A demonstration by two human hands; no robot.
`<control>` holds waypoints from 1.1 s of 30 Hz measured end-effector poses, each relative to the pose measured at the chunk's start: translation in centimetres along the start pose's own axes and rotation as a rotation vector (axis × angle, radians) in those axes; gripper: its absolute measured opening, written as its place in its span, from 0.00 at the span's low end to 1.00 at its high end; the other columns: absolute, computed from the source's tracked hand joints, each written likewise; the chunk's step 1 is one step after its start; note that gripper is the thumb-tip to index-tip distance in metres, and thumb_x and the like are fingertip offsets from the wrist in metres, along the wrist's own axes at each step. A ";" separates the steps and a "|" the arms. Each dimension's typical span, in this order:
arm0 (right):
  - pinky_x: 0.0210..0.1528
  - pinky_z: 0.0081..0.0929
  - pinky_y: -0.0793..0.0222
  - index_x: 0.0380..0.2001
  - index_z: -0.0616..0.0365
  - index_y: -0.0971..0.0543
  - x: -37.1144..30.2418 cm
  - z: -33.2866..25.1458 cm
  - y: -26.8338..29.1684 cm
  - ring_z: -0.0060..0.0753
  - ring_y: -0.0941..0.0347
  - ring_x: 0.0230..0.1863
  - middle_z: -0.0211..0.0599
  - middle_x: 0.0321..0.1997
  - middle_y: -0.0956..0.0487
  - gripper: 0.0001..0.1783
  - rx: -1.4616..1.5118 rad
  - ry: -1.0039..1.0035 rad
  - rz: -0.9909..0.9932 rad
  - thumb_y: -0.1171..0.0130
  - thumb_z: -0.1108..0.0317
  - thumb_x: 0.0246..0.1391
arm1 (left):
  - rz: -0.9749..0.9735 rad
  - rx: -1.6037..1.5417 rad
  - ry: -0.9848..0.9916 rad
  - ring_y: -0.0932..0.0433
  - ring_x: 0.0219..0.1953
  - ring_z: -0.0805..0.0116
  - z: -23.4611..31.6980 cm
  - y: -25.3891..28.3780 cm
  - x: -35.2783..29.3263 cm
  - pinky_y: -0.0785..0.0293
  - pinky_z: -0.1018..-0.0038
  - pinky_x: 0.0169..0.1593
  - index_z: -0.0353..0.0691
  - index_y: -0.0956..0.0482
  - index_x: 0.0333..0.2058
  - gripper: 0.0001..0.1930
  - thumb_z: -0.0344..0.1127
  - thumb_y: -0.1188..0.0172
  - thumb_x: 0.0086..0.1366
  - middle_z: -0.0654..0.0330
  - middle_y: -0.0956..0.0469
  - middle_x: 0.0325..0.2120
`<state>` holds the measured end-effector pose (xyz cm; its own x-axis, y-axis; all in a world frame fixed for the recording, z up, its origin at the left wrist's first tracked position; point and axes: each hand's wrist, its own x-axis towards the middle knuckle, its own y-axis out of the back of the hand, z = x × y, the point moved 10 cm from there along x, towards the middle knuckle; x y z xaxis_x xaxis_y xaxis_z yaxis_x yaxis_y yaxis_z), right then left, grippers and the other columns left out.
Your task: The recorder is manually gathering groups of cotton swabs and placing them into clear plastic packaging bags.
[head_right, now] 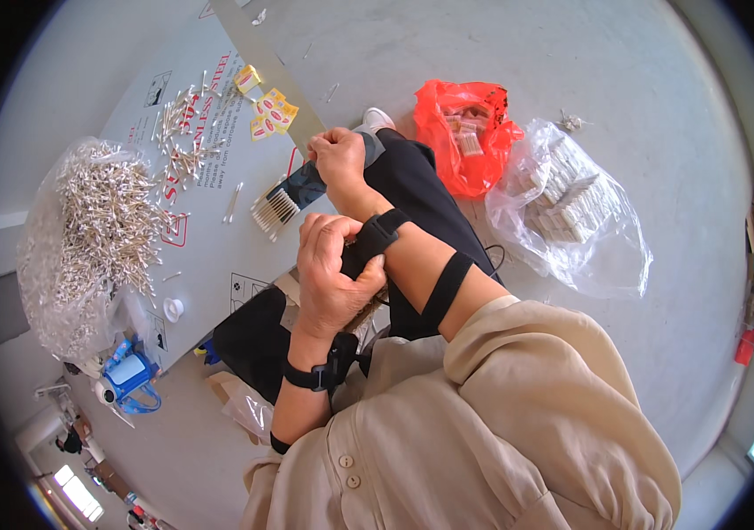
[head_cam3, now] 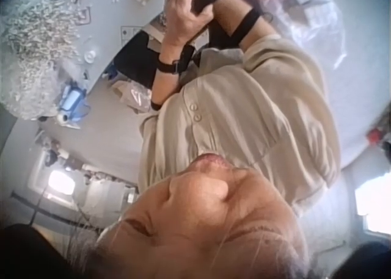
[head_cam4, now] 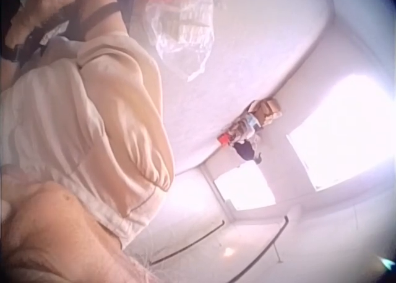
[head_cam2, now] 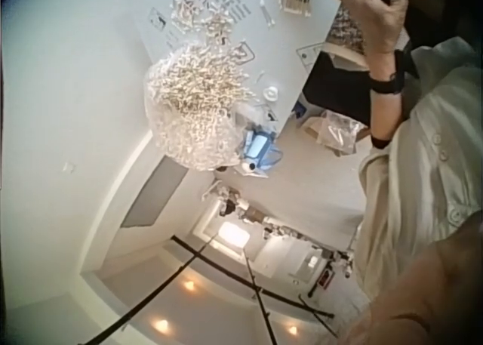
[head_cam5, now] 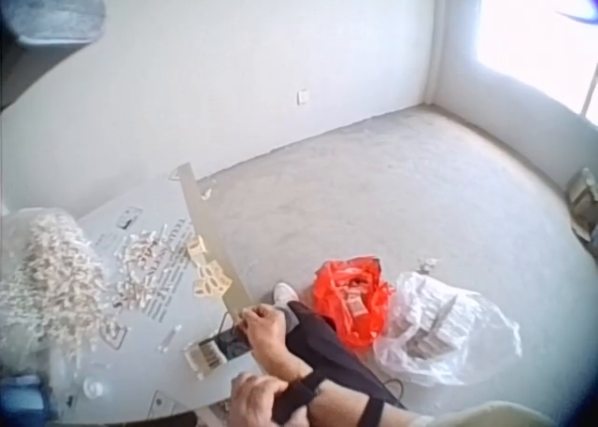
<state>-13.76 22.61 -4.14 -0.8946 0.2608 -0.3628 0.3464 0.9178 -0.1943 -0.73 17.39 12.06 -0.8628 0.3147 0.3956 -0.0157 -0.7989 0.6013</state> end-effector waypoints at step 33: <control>0.46 0.26 0.35 0.35 0.60 0.21 -16.1 -6.0 -6.8 0.23 0.29 0.42 0.28 0.37 0.22 0.11 -0.298 0.227 -1.004 0.34 0.68 0.49 | 0.973 -0.843 0.850 0.26 0.30 0.74 -19.1 12.0 -5.5 0.31 0.78 0.36 0.36 0.23 0.33 0.06 0.33 0.41 0.62 0.61 0.22 0.26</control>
<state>-3.38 13.99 8.52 -0.7739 -0.6328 0.0235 -0.6328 0.7713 -0.0682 -5.82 -3.69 3.81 -0.7273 -0.6242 -0.2854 0.6862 -0.6553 -0.3156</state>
